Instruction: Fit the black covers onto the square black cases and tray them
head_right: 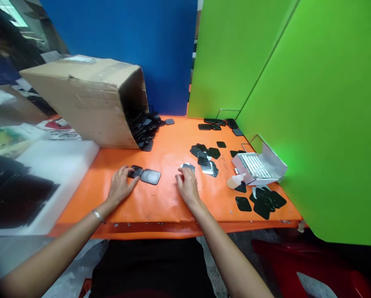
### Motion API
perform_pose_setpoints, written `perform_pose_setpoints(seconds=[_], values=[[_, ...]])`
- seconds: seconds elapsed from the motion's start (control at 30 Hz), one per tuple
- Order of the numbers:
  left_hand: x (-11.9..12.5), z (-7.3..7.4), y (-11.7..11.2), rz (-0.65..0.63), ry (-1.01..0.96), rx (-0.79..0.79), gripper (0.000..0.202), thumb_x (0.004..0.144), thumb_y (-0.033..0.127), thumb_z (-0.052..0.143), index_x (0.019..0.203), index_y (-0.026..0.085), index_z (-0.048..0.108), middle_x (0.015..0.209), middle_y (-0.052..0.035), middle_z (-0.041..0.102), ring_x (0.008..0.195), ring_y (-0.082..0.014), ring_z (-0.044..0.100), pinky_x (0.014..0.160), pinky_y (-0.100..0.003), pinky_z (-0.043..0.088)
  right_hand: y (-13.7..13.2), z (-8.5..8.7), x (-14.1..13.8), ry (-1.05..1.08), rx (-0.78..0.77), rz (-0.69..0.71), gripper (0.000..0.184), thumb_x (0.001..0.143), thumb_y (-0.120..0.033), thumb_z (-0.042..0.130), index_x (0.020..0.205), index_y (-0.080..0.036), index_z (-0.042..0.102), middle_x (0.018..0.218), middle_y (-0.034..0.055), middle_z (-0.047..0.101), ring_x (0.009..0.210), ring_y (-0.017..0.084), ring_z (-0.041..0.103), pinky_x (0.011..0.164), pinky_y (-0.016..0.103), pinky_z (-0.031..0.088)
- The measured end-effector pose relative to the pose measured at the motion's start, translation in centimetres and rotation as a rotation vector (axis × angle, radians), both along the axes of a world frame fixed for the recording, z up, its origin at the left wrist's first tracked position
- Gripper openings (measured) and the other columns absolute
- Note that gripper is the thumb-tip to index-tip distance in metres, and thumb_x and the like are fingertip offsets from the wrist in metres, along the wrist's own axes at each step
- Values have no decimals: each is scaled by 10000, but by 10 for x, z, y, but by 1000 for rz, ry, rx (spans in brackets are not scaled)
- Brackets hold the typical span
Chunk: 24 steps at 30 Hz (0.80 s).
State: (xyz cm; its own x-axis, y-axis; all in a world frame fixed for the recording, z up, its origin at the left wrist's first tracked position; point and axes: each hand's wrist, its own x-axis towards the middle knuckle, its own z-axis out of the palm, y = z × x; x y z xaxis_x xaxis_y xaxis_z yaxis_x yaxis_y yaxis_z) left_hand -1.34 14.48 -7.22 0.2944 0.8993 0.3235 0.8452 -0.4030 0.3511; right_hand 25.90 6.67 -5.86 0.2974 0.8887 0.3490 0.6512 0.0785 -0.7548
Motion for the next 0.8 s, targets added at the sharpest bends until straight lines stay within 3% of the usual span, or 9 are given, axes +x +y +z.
perform_pose_setpoints(seconds=[0.1,0.2,0.37,0.5,0.6,0.67,0.8], values=[[1,0,-2,19,13,5,499,883,428,549,1295,155,485,1341,-166,496,1280,-310,431,1108,-474,291,5,-4,-34,16,-35,146,318,828,-249,588,1133,-159,595,1133,139,641,1095,267,579,949,425,461],[1,-1,-2,11,35,0,501,903,411,514,1333,154,482,1378,-172,467,1301,-328,407,1110,-496,285,17,-4,-63,-69,-76,244,419,800,-237,639,1206,-165,563,1223,141,605,1225,300,488,1023,468,394],[-4,-6,2,-40,-93,-19,440,927,277,420,1346,151,467,1346,-138,509,1295,-280,425,1126,-466,291,19,1,-99,-206,-95,332,305,798,-187,635,1095,-128,606,1057,140,640,1025,277,547,925,425,430],[-7,-6,4,-6,-241,-46,418,943,272,354,1319,138,478,1332,-143,526,1282,-261,448,1107,-448,340,22,7,-108,-105,-107,369,146,818,-223,629,950,-166,651,914,93,663,923,245,562,870,385,428],[-1,-3,-4,81,-226,-62,520,928,418,424,1350,115,442,1356,-181,499,1302,-306,423,1095,-489,341,52,15,-94,136,-195,283,43,790,-208,627,807,-181,657,852,66,674,870,218,584,828,336,434],[7,-2,-14,126,-155,-87,653,872,476,515,1396,107,390,1388,-201,467,1327,-356,384,1098,-544,308,86,21,-81,213,-235,218,98,810,-207,576,743,-176,641,806,51,674,792,191,600,767,301,446],[21,-10,-40,50,-69,-99,731,821,347,560,1456,102,293,1487,-205,353,1393,-379,284,1126,-591,236,166,30,-66,334,-303,71,227,862,-301,536,694,-169,613,648,14,623,669,161,593,629,251,464]])
